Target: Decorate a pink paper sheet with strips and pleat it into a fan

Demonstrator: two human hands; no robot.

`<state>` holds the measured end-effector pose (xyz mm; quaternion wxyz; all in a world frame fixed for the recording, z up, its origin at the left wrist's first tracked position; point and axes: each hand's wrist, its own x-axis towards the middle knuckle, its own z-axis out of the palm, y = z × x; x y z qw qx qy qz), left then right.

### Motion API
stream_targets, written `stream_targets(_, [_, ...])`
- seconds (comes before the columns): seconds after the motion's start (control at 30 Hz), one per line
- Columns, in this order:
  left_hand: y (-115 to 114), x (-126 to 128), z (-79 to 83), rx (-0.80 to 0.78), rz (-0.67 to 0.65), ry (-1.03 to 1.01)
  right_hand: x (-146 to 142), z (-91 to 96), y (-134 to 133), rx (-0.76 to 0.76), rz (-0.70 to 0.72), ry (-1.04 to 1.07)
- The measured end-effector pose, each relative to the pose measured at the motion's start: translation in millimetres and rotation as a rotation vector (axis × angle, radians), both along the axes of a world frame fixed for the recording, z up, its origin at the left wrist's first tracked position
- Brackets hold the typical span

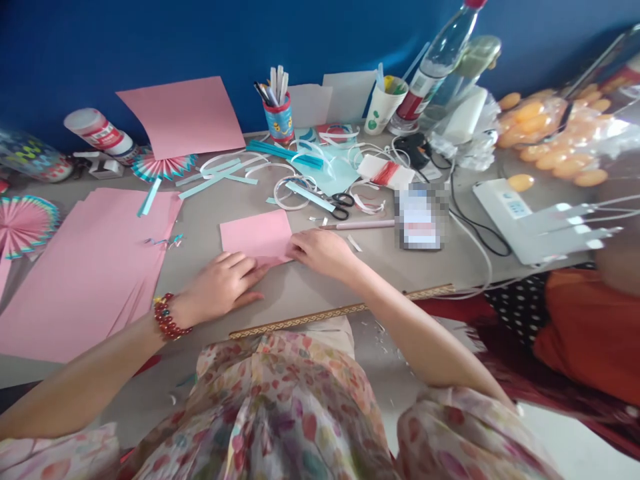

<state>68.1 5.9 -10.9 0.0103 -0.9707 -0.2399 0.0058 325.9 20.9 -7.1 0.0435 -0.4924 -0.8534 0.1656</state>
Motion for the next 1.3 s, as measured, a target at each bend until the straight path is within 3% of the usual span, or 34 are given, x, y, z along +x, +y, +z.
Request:
stream_targets(0.3, [4.7, 2.5, -13.6, -0.046, -0.036, -0.057, -5.2, 7.4, 3.4, -0.066, -0.094, -0.108])
stream_targets(0.97, [11.2, 12.4, -14.0, -0.062, -0.060, -0.027, -4.7, -13.2, -4.7, 0.065, -0.036, -0.150])
stream_targets(1.07, [11.5, 13.6, -12.7, -0.049, -0.063, 0.000, -1.5, -21.5, -11.8, 0.125, -0.085, -0.088])
stream_targets(1.2, [11.8, 14.1, -11.4, -0.059, -0.070, -0.017, 7.7, -24.2, -25.7, 0.183, -0.162, 0.159])
stream_targets(1.3, [11.9, 13.6, -11.9, -0.077, -0.059, -0.060, 10.5, -19.2, -39.6, 0.210, -0.103, 0.205])
